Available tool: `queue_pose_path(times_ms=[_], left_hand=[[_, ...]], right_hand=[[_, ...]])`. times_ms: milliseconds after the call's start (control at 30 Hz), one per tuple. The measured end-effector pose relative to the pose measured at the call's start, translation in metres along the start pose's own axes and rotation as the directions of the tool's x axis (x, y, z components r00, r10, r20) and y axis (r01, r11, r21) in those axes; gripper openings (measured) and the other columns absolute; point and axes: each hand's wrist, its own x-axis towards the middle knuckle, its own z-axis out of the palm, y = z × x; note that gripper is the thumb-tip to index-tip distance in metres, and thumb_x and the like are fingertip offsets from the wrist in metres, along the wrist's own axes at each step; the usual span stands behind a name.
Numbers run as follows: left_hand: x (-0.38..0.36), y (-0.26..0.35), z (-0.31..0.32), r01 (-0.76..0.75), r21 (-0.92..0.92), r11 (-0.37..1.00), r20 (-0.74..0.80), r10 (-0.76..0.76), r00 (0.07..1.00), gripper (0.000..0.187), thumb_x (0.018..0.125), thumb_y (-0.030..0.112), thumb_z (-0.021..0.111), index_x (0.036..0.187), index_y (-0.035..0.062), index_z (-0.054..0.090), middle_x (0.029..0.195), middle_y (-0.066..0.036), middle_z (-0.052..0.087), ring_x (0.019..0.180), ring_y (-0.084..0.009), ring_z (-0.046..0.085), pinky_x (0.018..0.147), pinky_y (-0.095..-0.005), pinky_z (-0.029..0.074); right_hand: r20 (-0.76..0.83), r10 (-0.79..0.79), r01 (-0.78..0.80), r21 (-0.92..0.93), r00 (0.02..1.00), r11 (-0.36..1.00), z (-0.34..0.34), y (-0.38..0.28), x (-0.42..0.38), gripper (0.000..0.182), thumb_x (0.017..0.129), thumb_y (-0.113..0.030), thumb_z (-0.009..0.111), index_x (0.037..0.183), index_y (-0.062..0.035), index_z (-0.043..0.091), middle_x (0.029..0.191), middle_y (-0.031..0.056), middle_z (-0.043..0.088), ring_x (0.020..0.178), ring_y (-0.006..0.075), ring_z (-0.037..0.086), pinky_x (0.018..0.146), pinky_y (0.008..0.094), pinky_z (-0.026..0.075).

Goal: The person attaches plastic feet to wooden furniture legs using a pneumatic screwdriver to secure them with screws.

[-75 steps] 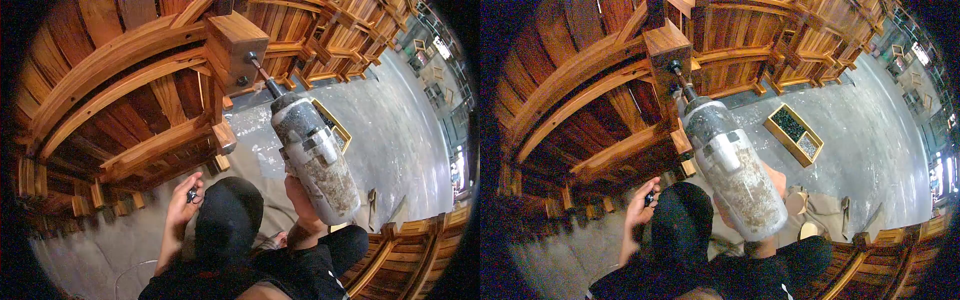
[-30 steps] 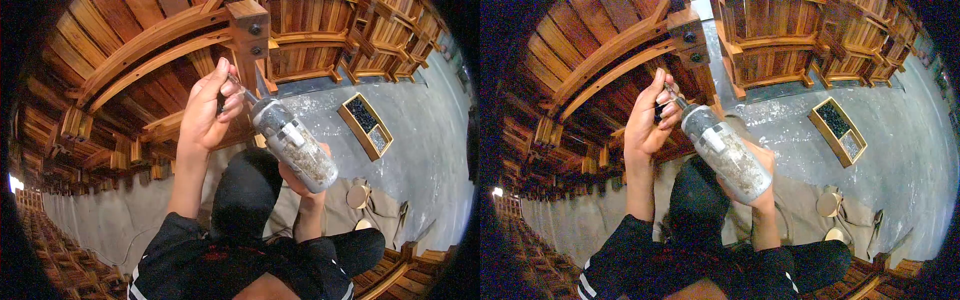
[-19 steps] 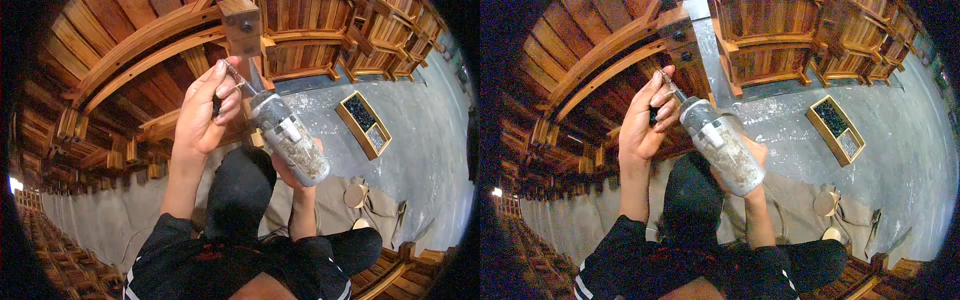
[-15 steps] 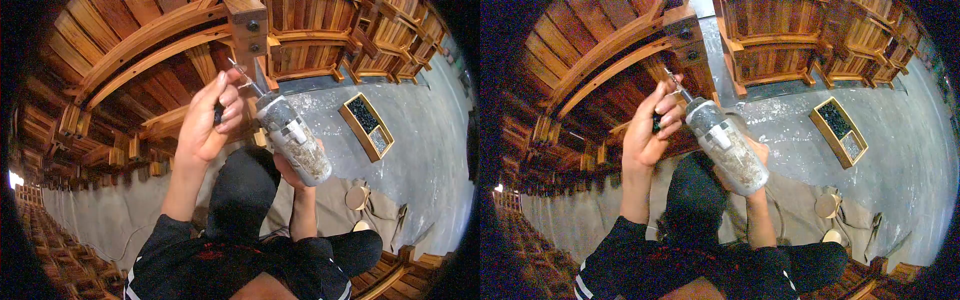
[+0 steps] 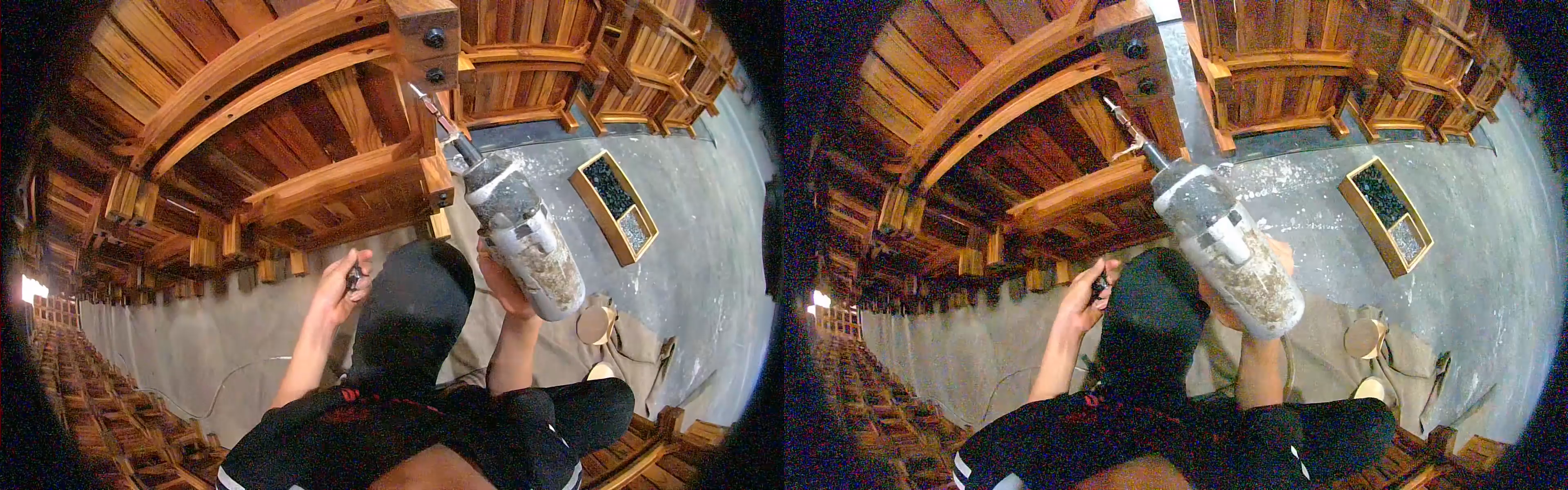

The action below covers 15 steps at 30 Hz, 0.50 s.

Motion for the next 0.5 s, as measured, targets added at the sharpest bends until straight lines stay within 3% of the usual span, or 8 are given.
queue_pose_path(times_ms=[67,167,267,300,433,500], left_hand=[[0.004,0.001,0.005,-0.004,0.02,1.0,0.035,0.004,0.999,0.03,0.095,0.019,0.042,0.113,-0.0043,0.049,0.074,-0.006,0.053,0.057,-0.0122,0.047,0.044,-0.0218,0.037],[0.004,0.014,0.033,-0.014,-0.088,0.996,0.082,0.021,0.996,0.032,0.096,0.017,0.034,0.114,-0.0046,0.048,0.076,-0.007,0.053,0.06,-0.0131,0.047,0.046,-0.0223,0.037],[0.007,0.03,0.052,-0.043,-0.054,0.998,0.119,0.049,0.992,0.034,0.095,0.015,0.028,0.117,-0.0049,0.045,0.078,-0.007,0.052,0.063,-0.0136,0.047,0.048,-0.0226,0.037],[0.01,0.034,0.057,-0.065,-0.042,0.997,0.133,0.07,0.989,0.032,0.097,0.018,0.033,0.116,-0.0042,0.045,0.079,-0.007,0.05,0.063,-0.0127,0.046,0.047,-0.0223,0.036],[0.014,0.057,0.093,-0.218,-0.014,0.976,0.251,0.215,0.944,0.033,0.097,0.029,0.043,0.109,-0.0012,0.047,0.069,-0.003,0.046,0.054,-0.0086,0.04,0.041,-0.0204,0.031],[0.024,0.07,0.104,-0.158,-0.141,0.977,0.418,0.203,0.885,0.034,0.097,0.03,0.043,0.108,-0.0014,0.048,0.065,-0.001,0.044,0.05,-0.007,0.037,0.038,-0.0189,0.027]], right_hand=[[-0.027,0.06,-0.06,0.002,0.998,0.998,-0.002,0.004,0.001,0.061,0.082,-0.04,0.061,0.131,-0.0115,0.041,0.133,0.0134,0.044,0.12,0.0306,0.043,0.103,0.0427,0.033],[-0.032,0.004,0.001,0.135,0.999,0.991,-0.004,-0.002,0.003,0.061,0.081,-0.04,0.062,0.131,-0.0115,0.042,0.132,0.0135,0.045,0.119,0.0302,0.044,0.103,0.0422,0.033],[-0.021,-0.071,0.071,0.044,0.997,0.996,0.001,-0.011,0.005,0.061,0.082,-0.039,0.061,0.132,-0.0106,0.041,0.131,0.014,0.046,0.117,0.0297,0.045,0.102,0.0419,0.034],[-0.006,-0.122,0.122,-0.012,0.992,0.992,0.001,-0.014,0.005,0.06,0.082,-0.038,0.061,0.132,-0.0102,0.041,0.13,0.0141,0.046,0.117,0.0296,0.046,0.101,0.0418,0.035],[-0.143,-0.199,0.194,-0.051,0.969,0.98,0.011,-0.019,0.012,0.045,0.071,-0.03,0.067,0.109,-0.012,0.051,0.101,0.0088,0.053,0.088,0.0271,0.052,0.078,0.0371,0.041],[-0.236,-0.209,0.205,-0.041,0.949,0.978,0.019,-0.02,0.017,0.035,0.063,-0.025,0.071,0.093,-0.0133,0.058,0.081,0.0052,0.058,0.069,0.0255,0.056,0.063,0.034,0.044]])
